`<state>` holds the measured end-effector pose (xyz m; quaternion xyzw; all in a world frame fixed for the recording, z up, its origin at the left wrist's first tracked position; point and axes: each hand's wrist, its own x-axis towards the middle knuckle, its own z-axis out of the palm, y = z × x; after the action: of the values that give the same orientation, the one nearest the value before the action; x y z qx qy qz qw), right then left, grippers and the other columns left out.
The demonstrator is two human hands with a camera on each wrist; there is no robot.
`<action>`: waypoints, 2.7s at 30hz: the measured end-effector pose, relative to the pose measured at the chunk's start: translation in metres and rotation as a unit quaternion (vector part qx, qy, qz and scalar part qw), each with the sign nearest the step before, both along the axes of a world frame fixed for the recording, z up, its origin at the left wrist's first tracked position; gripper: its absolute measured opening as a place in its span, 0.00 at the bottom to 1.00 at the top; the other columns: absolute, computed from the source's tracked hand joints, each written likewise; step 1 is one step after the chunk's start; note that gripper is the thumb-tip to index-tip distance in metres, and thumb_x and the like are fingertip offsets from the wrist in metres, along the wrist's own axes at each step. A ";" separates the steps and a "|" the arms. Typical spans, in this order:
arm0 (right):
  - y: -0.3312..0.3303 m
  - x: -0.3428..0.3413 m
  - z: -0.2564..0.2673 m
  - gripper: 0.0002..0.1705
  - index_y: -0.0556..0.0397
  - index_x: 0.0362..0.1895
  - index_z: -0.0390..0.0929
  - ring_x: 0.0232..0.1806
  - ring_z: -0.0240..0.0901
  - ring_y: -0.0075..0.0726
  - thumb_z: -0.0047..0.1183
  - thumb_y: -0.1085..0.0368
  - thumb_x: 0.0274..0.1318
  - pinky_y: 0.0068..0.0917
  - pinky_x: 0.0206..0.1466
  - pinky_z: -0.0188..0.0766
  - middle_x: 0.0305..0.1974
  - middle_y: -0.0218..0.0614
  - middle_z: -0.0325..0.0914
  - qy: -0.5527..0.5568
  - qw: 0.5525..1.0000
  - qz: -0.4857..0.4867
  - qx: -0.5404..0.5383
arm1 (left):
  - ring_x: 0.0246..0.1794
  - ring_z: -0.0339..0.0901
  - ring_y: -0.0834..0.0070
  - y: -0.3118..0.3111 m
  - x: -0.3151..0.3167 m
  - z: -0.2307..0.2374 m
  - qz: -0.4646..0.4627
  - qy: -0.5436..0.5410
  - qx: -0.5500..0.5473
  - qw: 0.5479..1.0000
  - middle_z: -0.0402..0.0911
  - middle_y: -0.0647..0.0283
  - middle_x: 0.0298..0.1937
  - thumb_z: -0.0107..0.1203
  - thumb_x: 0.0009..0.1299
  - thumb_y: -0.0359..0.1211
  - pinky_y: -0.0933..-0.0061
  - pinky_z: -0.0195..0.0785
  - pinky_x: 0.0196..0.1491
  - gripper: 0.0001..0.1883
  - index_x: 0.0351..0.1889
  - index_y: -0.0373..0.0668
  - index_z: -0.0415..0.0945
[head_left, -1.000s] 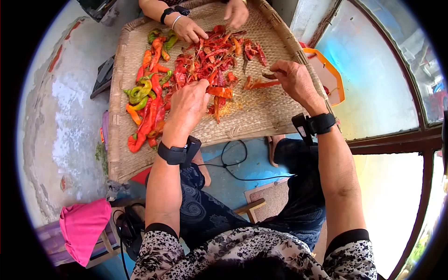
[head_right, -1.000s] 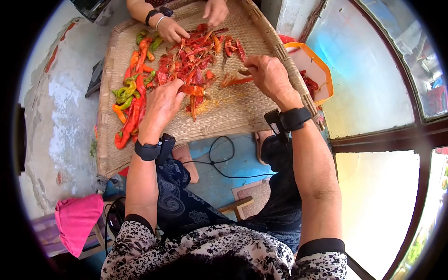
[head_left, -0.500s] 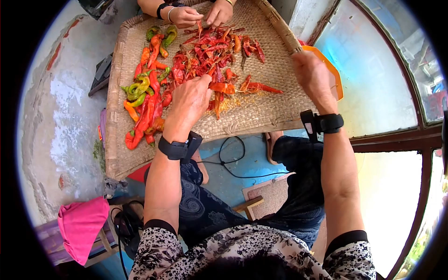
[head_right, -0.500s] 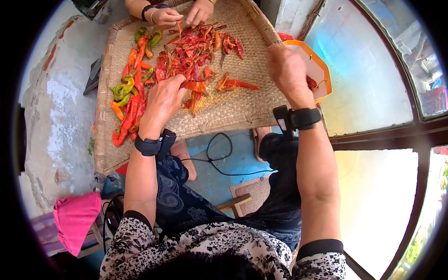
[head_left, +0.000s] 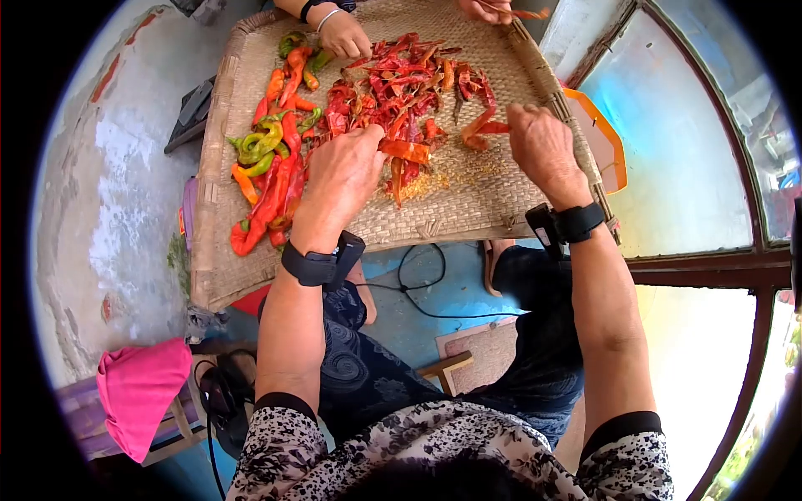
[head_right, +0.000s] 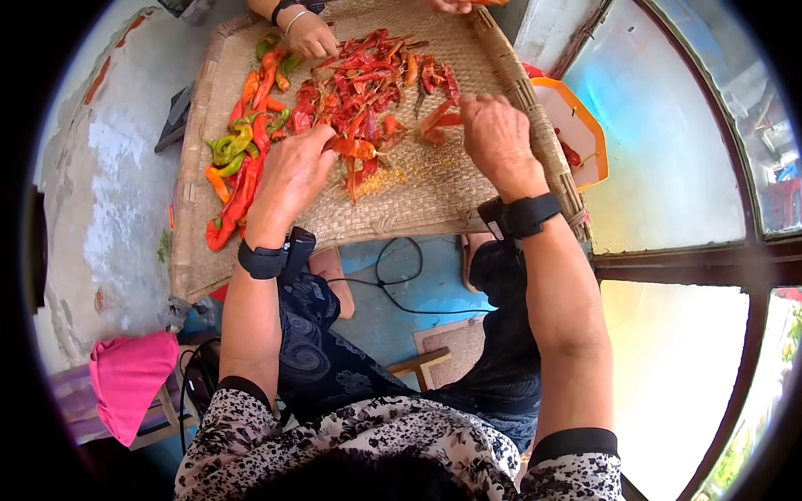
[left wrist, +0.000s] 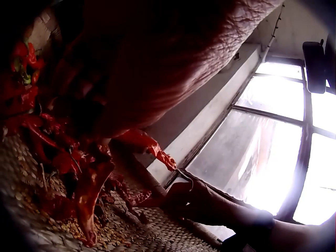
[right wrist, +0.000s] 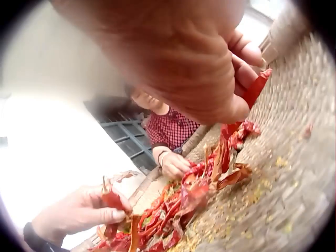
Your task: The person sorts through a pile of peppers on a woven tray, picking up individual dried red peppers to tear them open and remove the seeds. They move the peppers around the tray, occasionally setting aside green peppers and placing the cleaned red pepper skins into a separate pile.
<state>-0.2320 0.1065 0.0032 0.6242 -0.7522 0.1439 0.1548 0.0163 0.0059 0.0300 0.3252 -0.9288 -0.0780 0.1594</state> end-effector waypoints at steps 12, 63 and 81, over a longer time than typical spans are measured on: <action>0.016 -0.024 0.010 0.04 0.51 0.33 0.73 0.37 0.74 0.51 0.51 0.68 0.52 0.44 0.38 0.72 0.33 0.41 0.77 -0.088 0.990 0.021 -0.104 | 0.38 0.75 0.49 0.001 0.005 0.000 0.005 -0.006 -0.001 1.000 0.78 0.47 0.37 0.55 0.61 0.28 0.54 0.68 0.38 0.10 0.39 0.37 0.71; -0.023 0.002 -0.019 0.16 0.51 0.44 0.76 0.44 0.72 0.53 0.56 0.67 0.47 0.42 0.47 0.71 0.40 0.46 0.75 -0.142 0.981 0.133 -0.013 | 0.36 0.76 0.51 -0.001 0.025 -0.004 0.018 -0.003 0.007 1.000 0.78 0.51 0.34 0.54 0.62 0.30 0.54 0.68 0.37 0.10 0.40 0.39 0.70; -0.001 -0.022 0.014 0.10 0.49 0.39 0.77 0.35 0.76 0.52 0.50 0.59 0.57 0.43 0.37 0.72 0.35 0.43 0.79 -0.110 0.985 -0.057 -0.124 | 0.36 0.76 0.52 -0.002 0.028 0.001 0.035 -0.018 0.014 0.999 0.77 0.51 0.34 0.54 0.61 0.28 0.55 0.68 0.36 0.10 0.38 0.39 0.69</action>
<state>-0.2544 0.1054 0.0172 0.5364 -0.7753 0.2947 0.1559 0.0445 0.0043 0.0306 0.3606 -0.9187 -0.0792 0.1404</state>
